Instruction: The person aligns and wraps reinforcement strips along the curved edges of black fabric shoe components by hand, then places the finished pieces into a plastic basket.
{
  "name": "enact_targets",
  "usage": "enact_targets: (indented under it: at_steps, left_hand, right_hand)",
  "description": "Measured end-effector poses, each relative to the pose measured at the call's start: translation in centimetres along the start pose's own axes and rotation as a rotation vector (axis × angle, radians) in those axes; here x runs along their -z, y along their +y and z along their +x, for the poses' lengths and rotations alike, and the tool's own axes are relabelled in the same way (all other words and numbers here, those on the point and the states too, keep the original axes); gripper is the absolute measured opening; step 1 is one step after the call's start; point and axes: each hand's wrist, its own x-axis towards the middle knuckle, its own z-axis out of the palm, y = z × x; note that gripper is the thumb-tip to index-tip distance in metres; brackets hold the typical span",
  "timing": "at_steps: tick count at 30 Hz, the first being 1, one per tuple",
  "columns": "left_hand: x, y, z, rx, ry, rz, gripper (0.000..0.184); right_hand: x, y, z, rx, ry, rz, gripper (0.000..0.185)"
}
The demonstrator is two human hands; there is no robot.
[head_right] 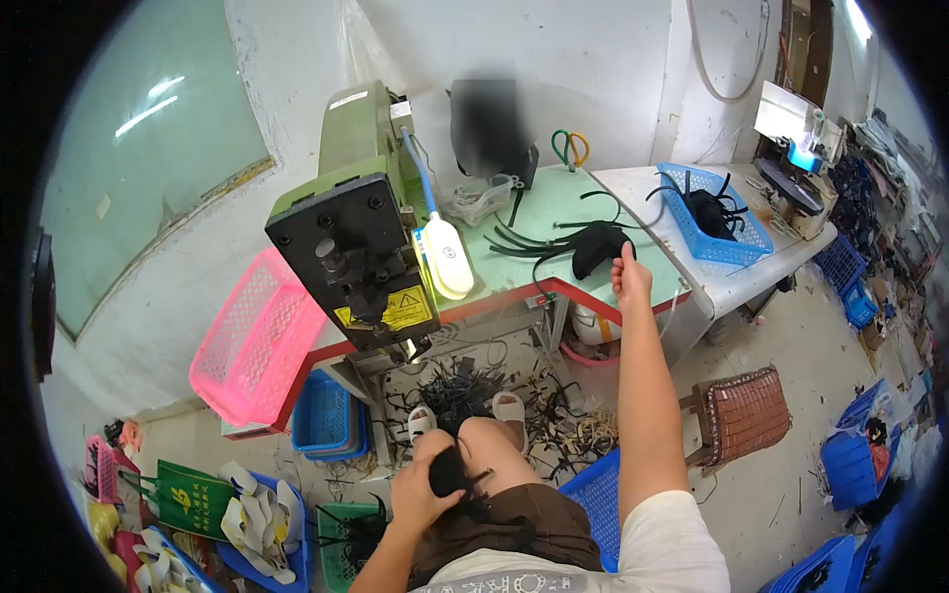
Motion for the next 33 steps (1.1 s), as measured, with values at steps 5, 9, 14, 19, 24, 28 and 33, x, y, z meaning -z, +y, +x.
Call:
enact_targets:
  at_steps: [5, 9, 14, 19, 24, 28, 33]
  left_hand:
    - [2.6, 0.7, 2.8, 0.287, 0.279, -0.974, 0.063]
    - [3.2, 3.8, 5.6, 0.411, 0.551, -1.532, 0.041]
    - [1.8, 5.9, 6.6, 0.373, 0.496, -1.720, 0.047]
    - [1.7, 7.1, 6.8, 0.351, 0.454, -1.973, 0.041]
    - [1.7, 8.7, 6.5, 0.372, 0.364, -1.928, 0.037]
    - [1.7, 8.4, 6.4, 0.402, 0.206, -1.798, 0.042]
    - [3.3, 7.6, 6.7, 0.526, 0.158, -1.797, 0.016]
  right_hand:
    - [0.3, 2.4, -12.8, 0.037, -0.601, -0.394, 0.039]
    - [0.3, 8.0, -21.0, -0.205, -1.280, -0.588, 0.035]
    - [-0.4, 10.9, -24.3, -0.374, -1.017, 0.039, 0.033]
    - [-0.9, 9.4, -25.5, -0.522, -0.907, 0.204, 0.027]
    - [0.1, 9.7, -24.9, 0.010, -0.760, -0.223, 0.017]
    - [0.6, 8.3, -24.0, 0.461, -0.826, -0.509, 0.018]
    - [0.6, 3.9, -23.4, 0.786, -0.980, -0.683, 0.024]
